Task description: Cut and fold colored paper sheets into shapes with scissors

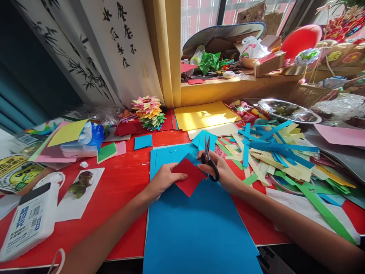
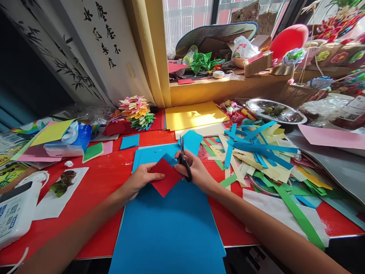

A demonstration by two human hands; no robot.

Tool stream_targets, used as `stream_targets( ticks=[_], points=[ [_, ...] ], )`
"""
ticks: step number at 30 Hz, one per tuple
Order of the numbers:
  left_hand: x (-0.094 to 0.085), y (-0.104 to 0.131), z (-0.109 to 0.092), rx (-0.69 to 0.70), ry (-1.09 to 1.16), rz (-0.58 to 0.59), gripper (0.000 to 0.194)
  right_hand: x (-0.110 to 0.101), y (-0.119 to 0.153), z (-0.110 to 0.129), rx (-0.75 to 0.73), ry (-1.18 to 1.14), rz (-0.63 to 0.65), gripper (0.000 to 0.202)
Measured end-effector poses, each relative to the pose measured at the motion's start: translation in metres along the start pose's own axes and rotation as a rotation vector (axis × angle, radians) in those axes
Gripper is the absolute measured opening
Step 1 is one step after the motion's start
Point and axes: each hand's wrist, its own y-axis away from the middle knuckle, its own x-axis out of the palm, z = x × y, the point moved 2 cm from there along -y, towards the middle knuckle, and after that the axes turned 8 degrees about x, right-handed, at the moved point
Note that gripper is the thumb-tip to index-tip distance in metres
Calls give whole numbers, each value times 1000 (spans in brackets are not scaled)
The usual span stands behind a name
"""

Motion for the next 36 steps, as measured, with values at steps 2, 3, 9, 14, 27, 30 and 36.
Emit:
stream_targets(
  ticks=[2, 3, 9, 14, 27, 30, 36],
  points=[
    [-6, -1, -4, 52, -28, -67, 38, -1, 0, -1, -1, -5, -22, 33],
    [-9, -1, -5, 77, -59, -87, 39, 0, 0, -2, 9, -4, -32, 34],
    [-9, 3, -10, 130, -110, -80, 45, 4, -1, -5, 70, 30, -13, 46],
    [4, 7, -6, 163, 278, -184, 44, 2, -1, -6, -65, -74, -144, 42],
    [0, 7, -5, 299, 57, -343, 25, 6, 12, 9, 20, 76, -58, 23],
    [-11, 6, -12, 354, 130, -525, 22, 7, 15, 11, 109, 206, 85, 23],
    [-15, 12, -19, 431, 160, -659, 38, 13, 17, 7, 323, 286, 200, 35]
  ],
)
